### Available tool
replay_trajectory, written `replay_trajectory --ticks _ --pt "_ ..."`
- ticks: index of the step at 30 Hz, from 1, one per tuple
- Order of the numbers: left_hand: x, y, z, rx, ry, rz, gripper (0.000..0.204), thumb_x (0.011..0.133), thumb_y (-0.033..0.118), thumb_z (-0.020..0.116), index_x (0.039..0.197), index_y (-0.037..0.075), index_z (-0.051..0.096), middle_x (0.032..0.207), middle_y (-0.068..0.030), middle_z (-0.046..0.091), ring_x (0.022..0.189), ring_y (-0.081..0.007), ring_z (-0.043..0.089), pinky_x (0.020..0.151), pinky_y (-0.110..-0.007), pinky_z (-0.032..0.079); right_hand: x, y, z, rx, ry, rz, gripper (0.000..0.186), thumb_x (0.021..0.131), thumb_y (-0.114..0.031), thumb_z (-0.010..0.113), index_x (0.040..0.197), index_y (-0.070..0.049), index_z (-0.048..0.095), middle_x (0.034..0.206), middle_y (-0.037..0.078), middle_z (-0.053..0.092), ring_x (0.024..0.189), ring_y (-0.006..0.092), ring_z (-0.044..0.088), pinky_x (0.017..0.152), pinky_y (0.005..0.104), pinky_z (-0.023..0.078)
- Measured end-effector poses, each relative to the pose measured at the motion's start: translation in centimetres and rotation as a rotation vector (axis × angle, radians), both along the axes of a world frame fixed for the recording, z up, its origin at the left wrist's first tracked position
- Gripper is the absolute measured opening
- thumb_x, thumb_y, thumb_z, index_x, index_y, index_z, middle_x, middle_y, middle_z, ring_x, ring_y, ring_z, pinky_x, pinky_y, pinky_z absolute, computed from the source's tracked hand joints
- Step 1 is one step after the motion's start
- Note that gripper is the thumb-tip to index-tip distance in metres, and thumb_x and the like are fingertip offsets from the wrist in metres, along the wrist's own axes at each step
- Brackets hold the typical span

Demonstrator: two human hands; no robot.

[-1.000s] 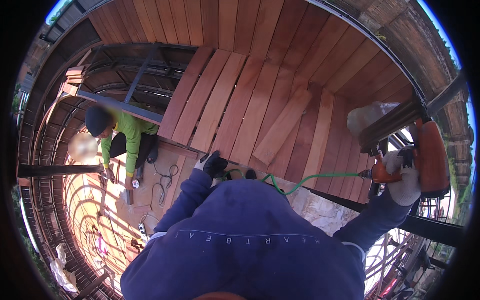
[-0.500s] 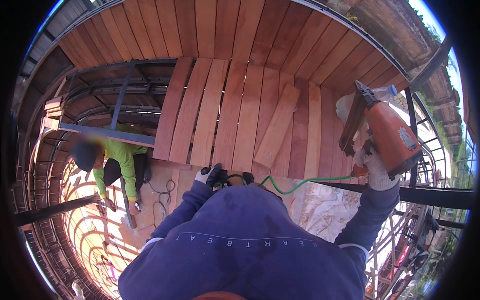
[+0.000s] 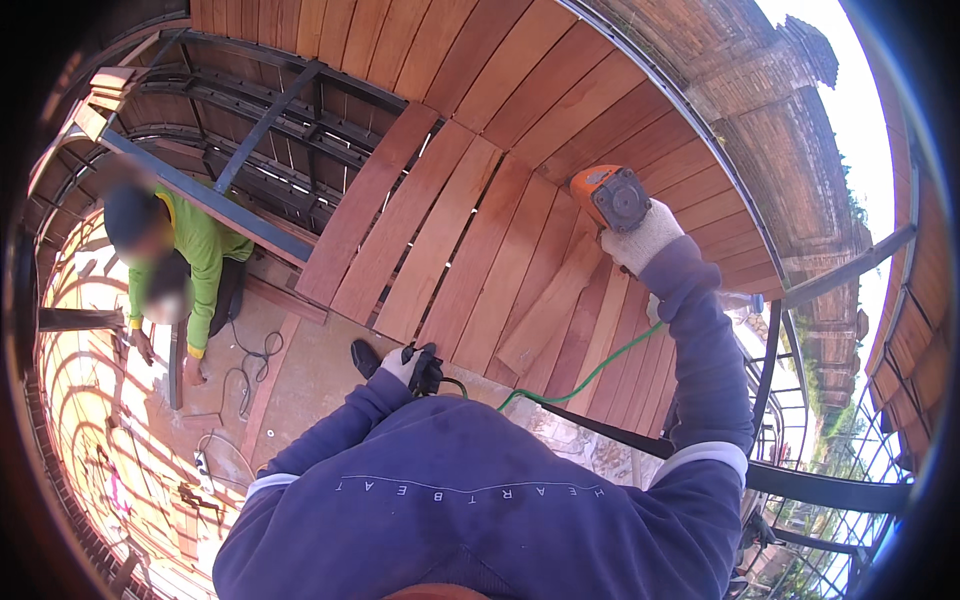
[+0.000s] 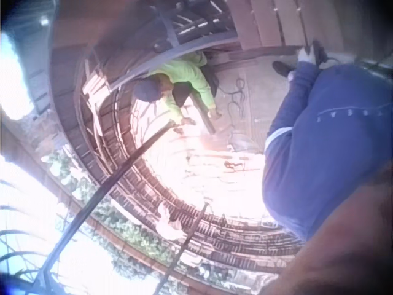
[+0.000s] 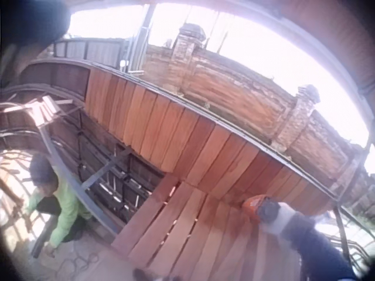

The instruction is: The person is positioning wooden planks onto a metal frame and securing them using a nail gun, adjusting the alignment of each plank by hand.

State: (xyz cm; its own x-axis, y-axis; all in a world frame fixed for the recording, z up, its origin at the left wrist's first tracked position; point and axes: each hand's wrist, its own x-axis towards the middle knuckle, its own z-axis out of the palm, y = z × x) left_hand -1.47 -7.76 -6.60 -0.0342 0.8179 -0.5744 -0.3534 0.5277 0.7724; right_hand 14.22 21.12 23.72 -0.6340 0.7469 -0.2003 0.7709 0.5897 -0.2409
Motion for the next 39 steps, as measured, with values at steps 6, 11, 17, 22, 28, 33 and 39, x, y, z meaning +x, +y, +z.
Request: replay_trajectory --ticks 6,11,17,22,28,33,39 --pt "0.3 -0.1 -0.2 -0.031 -0.066 0.03 0.037 0.099 0.03 0.057 0.088 -0.002 0.073 0.07 -0.0127 0.072 0.061 -0.0194 0.07 0.057 -0.034 0.054 -3.8 4.7 -6.0 0.01 -0.086 -0.051 0.024 0.081 -0.012 0.057 0.1 0.0 0.064 0.075 0.016 0.069 0.07 0.0332 0.069 0.069 0.0399 0.056" --pt "1.5 -0.5 -3.3 0.105 0.391 -0.013 0.033 0.098 0.027 0.057 0.088 -0.001 0.072 0.075 -0.0183 0.071 0.068 -0.0296 0.07 0.064 -0.041 0.054 -5.4 8.4 -9.7 0.102 -0.196 -0.01 0.03 0.079 -0.013 0.057 0.106 -0.002 0.066 0.086 0.019 0.07 0.083 0.0356 0.07 0.076 0.0397 0.056" --pt "1.3 -0.6 -2.2 0.11 0.45 -0.016 0.03 0.095 0.024 0.06 0.088 -0.003 0.07 0.079 -0.0224 0.069 0.074 -0.0373 0.069 0.068 -0.045 0.052 -8.0 8.9 -10.7 0.063 -0.316 -0.031 0.022 0.083 -0.016 0.055 0.096 -0.003 0.067 0.084 0.018 0.071 0.084 0.037 0.07 0.074 0.0412 0.056" --pt "1.2 -0.5 -2.6 0.055 0.448 -0.077 0.028 0.094 0.023 0.061 0.087 -0.002 0.071 0.08 -0.0211 0.069 0.074 -0.0363 0.068 0.068 -0.045 0.052 -7.9 10.7 -12.3 -0.014 -0.269 -0.091 0.02 0.08 -0.016 0.058 0.092 -0.003 0.067 0.074 0.018 0.068 0.073 0.0356 0.07 0.069 0.0408 0.057" --pt "1.8 -0.7 -3.9 0.117 0.452 -0.093 0.029 0.095 0.025 0.059 0.087 0.001 0.072 0.079 -0.019 0.07 0.075 -0.0357 0.068 0.069 -0.045 0.052 -8.6 13.7 -12.7 0.218 -0.422 0.284 0.021 0.08 -0.018 0.061 0.094 -0.004 0.068 0.08 0.018 0.071 0.08 0.0349 0.071 0.072 0.04 0.057" --pt "1.4 -0.5 -3.2 0.118 0.436 -0.099 0.03 0.095 0.027 0.059 0.086 0.001 0.071 0.079 -0.0203 0.069 0.076 -0.0366 0.067 0.071 -0.047 0.051 -11.8 13.0 -11.6 0.004 -0.462 0.04 0.021 0.08 -0.018 0.061 0.094 -0.004 0.068 0.08 0.017 0.071 0.081 0.0338 0.071 0.072 0.0396 0.056" --pt "1.4 -0.5 -2.9 0.091 0.427 -0.128 0.034 0.095 0.03 0.056 0.084 0.002 0.071 0.079 -0.0207 0.068 0.075 -0.0384 0.066 0.072 -0.049 0.05 -11.8 13.4 -12.7 0.0 -0.35 0.13 0.02 0.081 -0.017 0.063 0.093 -0.002 0.067 0.075 0.015 0.069 0.072 0.0309 0.071 0.068 0.0393 0.056"
